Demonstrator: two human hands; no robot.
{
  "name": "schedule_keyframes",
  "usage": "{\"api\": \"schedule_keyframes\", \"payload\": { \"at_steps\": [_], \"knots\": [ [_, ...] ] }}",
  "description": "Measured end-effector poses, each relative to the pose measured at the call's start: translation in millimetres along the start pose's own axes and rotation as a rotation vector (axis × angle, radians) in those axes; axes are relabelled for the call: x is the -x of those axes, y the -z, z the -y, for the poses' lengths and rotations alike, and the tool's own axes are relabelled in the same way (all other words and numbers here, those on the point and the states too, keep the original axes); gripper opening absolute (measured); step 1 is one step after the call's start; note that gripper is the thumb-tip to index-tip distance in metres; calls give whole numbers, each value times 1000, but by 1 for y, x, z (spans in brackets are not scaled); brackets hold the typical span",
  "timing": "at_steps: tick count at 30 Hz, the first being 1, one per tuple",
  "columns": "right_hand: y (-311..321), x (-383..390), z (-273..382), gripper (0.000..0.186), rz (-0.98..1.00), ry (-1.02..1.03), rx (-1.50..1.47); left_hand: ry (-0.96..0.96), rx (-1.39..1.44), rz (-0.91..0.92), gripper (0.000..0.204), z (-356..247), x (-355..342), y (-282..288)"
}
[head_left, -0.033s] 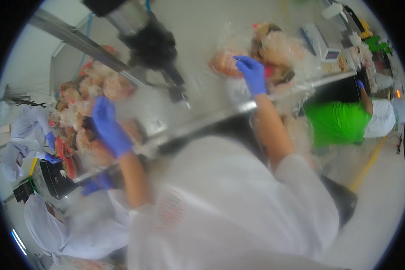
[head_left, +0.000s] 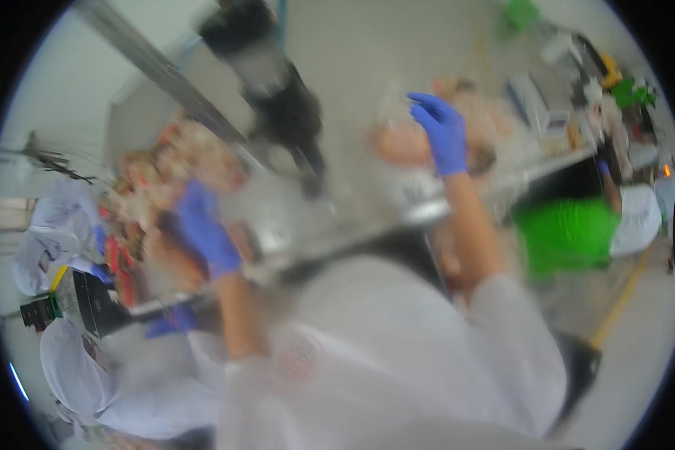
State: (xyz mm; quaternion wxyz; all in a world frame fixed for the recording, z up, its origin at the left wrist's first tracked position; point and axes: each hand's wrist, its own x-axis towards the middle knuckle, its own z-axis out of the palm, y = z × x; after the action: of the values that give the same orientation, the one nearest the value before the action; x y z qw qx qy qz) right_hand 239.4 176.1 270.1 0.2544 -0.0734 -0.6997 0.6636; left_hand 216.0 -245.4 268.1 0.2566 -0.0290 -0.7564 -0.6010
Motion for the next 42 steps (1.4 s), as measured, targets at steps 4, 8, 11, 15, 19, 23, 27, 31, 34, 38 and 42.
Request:
{"api": "schedule_keyframes", "payload": {
  "at_steps": [4, 8, 11, 15, 19, 23, 27, 31, 34, 38, 42],
  "knots": [
    [-59, -95, 209, 20, -4, 427, -199, 117, 257, 37, 31, -52, -29, -21],
    [-137, -165, 356, 22, 178, 661, -404, 195, 437, 18, 32, -82, -62, -16],
    [-198, -211, 439, 19, 281, 640, -495, 199, 611, 45, 32, -70, -99, 18],
    [-301, -259, 491, 9, 312, 671, -347, 253, 563, -52, 32, -108, -137, 60],
    [-356, -286, 508, 4, 343, 618, -410, 132, 201, -201, 33, -103, -138, 110],
    [-378, -292, 498, 5, 332, 616, -430, 14, 166, -281, 33, -30, -131, 126],
    [-362, -276, 475, 5, 375, 649, -496, 17, 209, -327, 32, -21, -97, 116],
    [-341, -242, 451, 5, 339, 777, -404, 7, 260, -342, 32, 18, -71, 106],
    [-327, -214, 428, 7, 159, 902, -77, 0, 256, -343, 32, 46, -52, 102],
    [-309, -203, 401, 13, 212, 853, -31, 11, 219, -314, 33, 75, -23, 95],
    [-294, -199, 388, 20, 487, 671, 37, 42, 263, -286, 34, 87, 3, 95]
  ]
}}
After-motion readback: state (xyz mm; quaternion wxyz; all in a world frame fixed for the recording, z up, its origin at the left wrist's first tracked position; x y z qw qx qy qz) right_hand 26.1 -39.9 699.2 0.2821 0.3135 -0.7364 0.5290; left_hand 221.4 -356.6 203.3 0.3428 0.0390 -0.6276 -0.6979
